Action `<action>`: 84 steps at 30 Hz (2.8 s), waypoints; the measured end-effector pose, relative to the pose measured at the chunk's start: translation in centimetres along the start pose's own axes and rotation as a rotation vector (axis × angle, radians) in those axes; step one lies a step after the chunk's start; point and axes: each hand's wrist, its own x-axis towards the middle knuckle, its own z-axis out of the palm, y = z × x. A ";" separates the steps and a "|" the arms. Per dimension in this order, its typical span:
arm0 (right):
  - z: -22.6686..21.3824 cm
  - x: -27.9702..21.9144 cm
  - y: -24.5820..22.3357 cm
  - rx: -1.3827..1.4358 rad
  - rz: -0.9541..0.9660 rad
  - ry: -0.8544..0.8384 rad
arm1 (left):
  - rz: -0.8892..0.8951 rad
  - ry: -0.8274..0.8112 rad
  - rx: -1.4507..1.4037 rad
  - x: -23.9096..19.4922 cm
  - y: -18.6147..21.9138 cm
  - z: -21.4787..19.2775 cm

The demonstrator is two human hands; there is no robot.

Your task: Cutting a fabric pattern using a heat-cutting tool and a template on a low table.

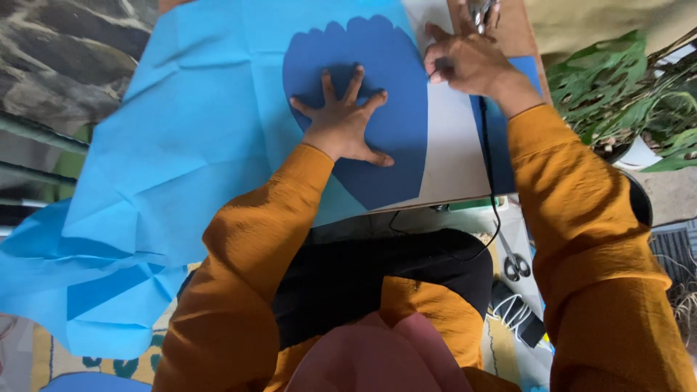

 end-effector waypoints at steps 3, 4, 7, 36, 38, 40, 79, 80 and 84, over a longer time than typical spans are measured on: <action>0.1 -0.1 -0.4 -0.082 -0.040 0.081 | 0.007 -0.015 -0.016 -0.1 0.1 -0.1; -0.1 -0.4 -1.1 -0.220 0.070 0.075 | 0.009 -0.026 -0.015 -0.1 0.1 -0.1; -0.5 -1.3 -1.9 -0.368 0.086 0.265 | 0.034 0.042 0.113 0.8 0.2 -0.1; 2.8 -1.7 -3.1 -0.156 0.268 0.364 | 0.089 -0.147 0.081 2.2 1.7 -1.9; 2.9 -1.7 -3.0 -0.337 0.219 0.327 | 0.082 -0.148 0.075 2.1 1.7 -1.9; 2.4 -1.4 -2.8 -0.319 0.263 0.307 | 0.079 -0.141 0.080 2.1 1.8 -1.9; 3.2 8.6 0.0 0.105 0.593 0.249 | 0.115 0.010 0.021 5.1 0.4 -1.5; 2.0 8.4 -1.4 0.214 0.688 0.180 | 0.116 0.006 0.026 5.0 0.4 -1.6; 4.2 9.3 0.5 0.078 0.613 0.397 | 0.109 0.024 0.020 4.9 0.6 -1.7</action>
